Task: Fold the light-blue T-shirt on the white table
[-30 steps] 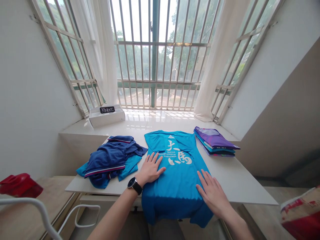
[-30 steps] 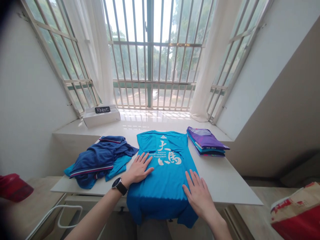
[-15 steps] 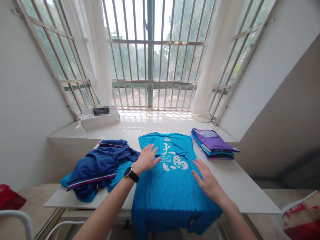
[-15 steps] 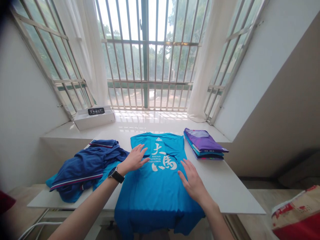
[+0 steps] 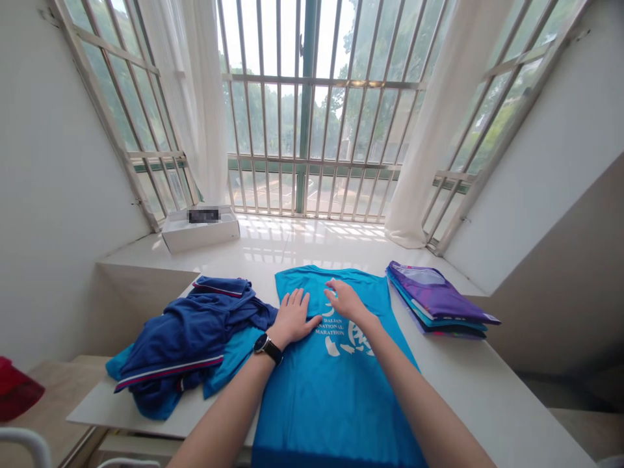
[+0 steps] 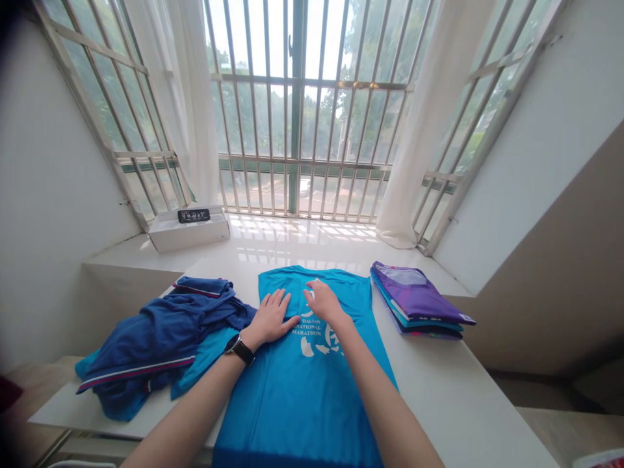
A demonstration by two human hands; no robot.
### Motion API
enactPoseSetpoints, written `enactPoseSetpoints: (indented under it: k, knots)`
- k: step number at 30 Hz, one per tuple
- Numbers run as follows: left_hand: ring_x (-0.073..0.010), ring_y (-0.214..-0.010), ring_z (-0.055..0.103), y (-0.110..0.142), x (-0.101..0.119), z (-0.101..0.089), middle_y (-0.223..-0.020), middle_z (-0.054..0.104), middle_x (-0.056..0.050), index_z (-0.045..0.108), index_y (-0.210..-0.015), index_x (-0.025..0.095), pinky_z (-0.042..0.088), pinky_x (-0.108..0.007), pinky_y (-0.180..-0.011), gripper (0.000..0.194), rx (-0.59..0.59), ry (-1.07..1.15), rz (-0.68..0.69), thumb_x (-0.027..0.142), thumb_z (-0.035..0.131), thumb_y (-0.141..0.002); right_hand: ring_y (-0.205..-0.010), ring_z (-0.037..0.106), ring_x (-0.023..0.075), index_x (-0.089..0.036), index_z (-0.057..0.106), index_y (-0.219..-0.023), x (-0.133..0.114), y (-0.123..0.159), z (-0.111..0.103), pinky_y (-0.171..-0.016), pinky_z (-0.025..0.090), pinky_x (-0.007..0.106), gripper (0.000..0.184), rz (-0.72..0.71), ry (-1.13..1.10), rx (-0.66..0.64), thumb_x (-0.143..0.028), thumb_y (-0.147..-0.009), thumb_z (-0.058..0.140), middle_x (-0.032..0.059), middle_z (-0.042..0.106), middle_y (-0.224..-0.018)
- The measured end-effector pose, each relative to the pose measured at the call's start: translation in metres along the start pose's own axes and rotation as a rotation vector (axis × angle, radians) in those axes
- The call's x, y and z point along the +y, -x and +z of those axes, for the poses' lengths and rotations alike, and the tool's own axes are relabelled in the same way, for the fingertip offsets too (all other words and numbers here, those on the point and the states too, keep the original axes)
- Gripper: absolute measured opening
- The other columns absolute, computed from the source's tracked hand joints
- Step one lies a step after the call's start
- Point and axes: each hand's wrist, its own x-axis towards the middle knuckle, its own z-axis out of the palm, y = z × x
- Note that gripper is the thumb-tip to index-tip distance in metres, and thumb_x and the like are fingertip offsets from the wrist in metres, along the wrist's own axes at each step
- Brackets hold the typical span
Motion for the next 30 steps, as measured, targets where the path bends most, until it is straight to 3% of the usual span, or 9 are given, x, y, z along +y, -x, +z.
enactPoseSetpoints:
  k: [5,13,18,21,25,30]
  knots:
    - [-0.0348,-0.146,0.023,0.001,-0.002,-0.007,-0.156,0.036,-0.014,0.043,-0.146,0.022,0.015,-0.059,-0.118,0.071,-0.002,0.084,0.078,0.065,0.047,-0.090,-0.091,0.067,0.0188,-0.018,0.070,-0.102,-0.009,-0.036,0.026,-0.078,0.046,0.026,0.024,0.127,-0.032,0.013,-0.027,-0.093,0.051,0.0076,0.075,-0.098]
    - [-0.0321,-0.140,0.036,-0.009,-0.007,-0.010,-0.149,0.046,-0.012,0.050,-0.139,0.021,0.023,-0.053,-0.116,0.053,-0.020,0.131,0.054,0.050,0.048,-0.094,-0.089,0.066,0.0194,-0.020,0.069,-0.107,-0.007,-0.030,0.053,-0.071,0.042,0.026,0.026,0.233,-0.060,0.063,-0.034,-0.092,0.053,0.0061,0.073,-0.096]
    - [-0.0301,-0.115,0.058,-0.043,-0.008,-0.034,-0.123,0.065,-0.010,0.064,-0.118,0.023,0.047,-0.042,-0.095,0.040,-0.084,0.043,-0.021,0.048,0.040,-0.098,-0.087,0.066,0.0180,-0.021,0.068,-0.107,-0.005,-0.029,0.054,-0.072,0.042,0.025,0.024,0.238,-0.118,0.104,-0.030,-0.092,0.053,0.0047,0.073,-0.094]
    - [-0.0279,-0.109,0.061,-0.072,-0.010,-0.044,-0.116,0.067,-0.011,0.064,-0.116,0.020,0.048,-0.037,-0.090,0.034,-0.058,-0.007,-0.054,0.037,0.040,-0.098,-0.083,0.066,0.0166,-0.021,0.068,-0.107,-0.001,-0.031,0.054,-0.072,0.043,0.025,0.023,0.248,-0.169,0.140,-0.028,-0.092,0.051,0.0038,0.074,-0.092]
    - [-0.0288,-0.112,0.059,-0.101,-0.016,-0.039,-0.119,0.065,-0.012,0.063,-0.118,0.019,0.047,-0.037,-0.091,0.031,-0.015,-0.042,-0.050,0.031,0.047,-0.095,-0.079,0.067,0.0149,-0.021,0.068,-0.104,0.004,-0.034,0.055,-0.073,0.045,0.024,0.022,0.253,-0.210,0.182,-0.025,-0.093,0.050,0.0036,0.074,-0.093]
    - [-0.0315,-0.111,0.058,-0.108,-0.026,-0.024,-0.116,0.064,-0.014,0.063,-0.114,0.018,0.046,-0.040,-0.091,0.029,-0.007,-0.066,-0.053,0.031,0.049,-0.092,-0.077,0.066,0.0151,-0.023,0.068,-0.101,0.007,-0.035,0.058,-0.072,0.046,0.024,0.019,0.261,-0.236,0.209,-0.026,-0.091,0.052,0.0024,0.074,-0.090]
